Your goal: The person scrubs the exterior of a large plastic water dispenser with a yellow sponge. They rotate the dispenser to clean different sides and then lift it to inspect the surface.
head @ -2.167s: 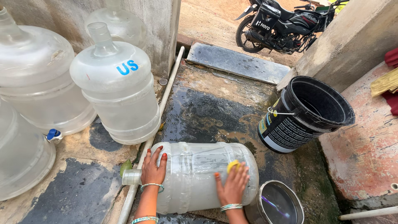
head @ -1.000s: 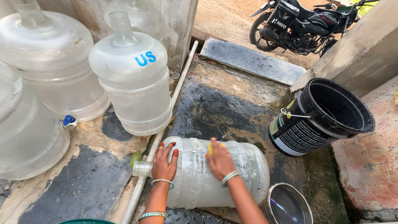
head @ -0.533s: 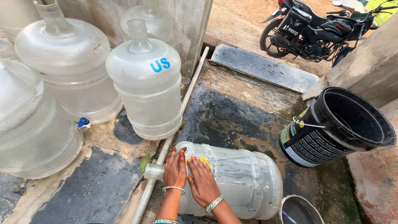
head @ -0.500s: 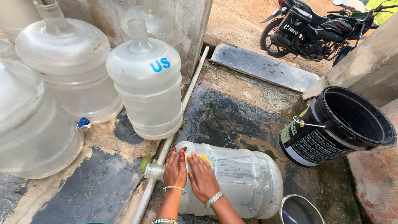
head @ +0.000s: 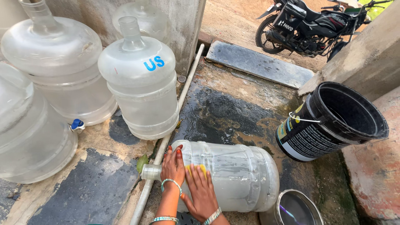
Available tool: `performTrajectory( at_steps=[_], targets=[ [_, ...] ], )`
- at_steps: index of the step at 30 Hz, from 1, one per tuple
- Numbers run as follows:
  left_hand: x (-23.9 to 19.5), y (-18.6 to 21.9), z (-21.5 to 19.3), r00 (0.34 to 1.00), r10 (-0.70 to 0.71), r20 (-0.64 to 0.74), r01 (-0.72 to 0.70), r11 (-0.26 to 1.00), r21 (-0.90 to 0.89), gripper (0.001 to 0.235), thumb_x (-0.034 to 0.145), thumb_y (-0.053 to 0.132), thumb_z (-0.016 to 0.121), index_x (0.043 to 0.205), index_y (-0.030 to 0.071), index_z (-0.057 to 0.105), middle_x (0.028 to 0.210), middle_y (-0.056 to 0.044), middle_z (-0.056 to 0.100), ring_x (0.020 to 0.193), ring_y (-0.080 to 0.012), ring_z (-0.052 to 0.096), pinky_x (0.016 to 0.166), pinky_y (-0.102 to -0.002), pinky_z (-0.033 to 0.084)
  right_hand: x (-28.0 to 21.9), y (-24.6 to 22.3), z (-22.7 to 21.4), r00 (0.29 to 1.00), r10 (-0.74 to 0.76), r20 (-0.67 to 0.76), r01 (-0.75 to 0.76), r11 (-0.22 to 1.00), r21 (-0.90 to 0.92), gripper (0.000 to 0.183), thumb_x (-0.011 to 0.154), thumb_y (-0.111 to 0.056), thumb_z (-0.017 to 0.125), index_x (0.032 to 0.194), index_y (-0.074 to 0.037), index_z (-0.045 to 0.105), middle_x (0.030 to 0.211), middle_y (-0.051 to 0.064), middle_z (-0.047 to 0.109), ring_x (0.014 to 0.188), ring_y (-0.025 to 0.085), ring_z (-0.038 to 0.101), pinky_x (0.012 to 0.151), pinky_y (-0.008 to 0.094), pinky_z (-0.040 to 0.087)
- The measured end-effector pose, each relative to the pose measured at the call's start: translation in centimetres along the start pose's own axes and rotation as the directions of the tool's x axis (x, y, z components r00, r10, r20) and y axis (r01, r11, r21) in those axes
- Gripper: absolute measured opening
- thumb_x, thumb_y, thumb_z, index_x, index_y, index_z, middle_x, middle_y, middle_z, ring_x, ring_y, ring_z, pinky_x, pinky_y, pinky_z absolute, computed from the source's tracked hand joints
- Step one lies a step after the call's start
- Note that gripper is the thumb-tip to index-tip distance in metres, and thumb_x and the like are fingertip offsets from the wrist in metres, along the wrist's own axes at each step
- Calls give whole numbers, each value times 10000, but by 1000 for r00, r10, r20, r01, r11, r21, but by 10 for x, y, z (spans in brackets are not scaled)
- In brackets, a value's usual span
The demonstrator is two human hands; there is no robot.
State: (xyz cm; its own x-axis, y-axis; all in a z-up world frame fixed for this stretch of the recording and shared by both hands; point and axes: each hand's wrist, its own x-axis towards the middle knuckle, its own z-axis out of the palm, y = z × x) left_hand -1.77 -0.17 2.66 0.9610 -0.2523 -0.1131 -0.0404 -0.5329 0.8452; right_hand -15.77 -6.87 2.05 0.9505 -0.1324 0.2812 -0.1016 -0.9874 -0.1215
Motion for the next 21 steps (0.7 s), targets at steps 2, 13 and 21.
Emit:
performTrajectory(
  at_steps=[2,13,21],
  targets=[
    [4,-3,-1,997,81,-20,-80,996,35,539,923,625,436,1387,389,575,1585,-70,397,1422,-363,392,1130,-468,363,-29,23,5,970,-214,-113,188,961,-204,741,1031,-594,264,1593,-115,208,1664,118,183,1532,268,85,1213,510,-22],
    [5,-22,0,992,45,-116,-47,999,-20,987,655,651,804,1463,179,492,1499,-144,498,1342,-358,494,1069,-453,425,-131,259,19,429,903,-21,-816,397,419,796,950,-606,409,1541,-75,365,1499,210,477,1373,374,484,1135,433,393],
    [6,-19,-4,992,42,-122,-55,993,-108,957,631,655,810,1422,172,572,1434,-156,587,1304,-346,556,1079,-424,428,-172,248,67,288,926,-244,-858,363,364,480,1059,-444,454,1233,-41,650,1155,254,702,1084,446,646,943,524,502]
  ],
)
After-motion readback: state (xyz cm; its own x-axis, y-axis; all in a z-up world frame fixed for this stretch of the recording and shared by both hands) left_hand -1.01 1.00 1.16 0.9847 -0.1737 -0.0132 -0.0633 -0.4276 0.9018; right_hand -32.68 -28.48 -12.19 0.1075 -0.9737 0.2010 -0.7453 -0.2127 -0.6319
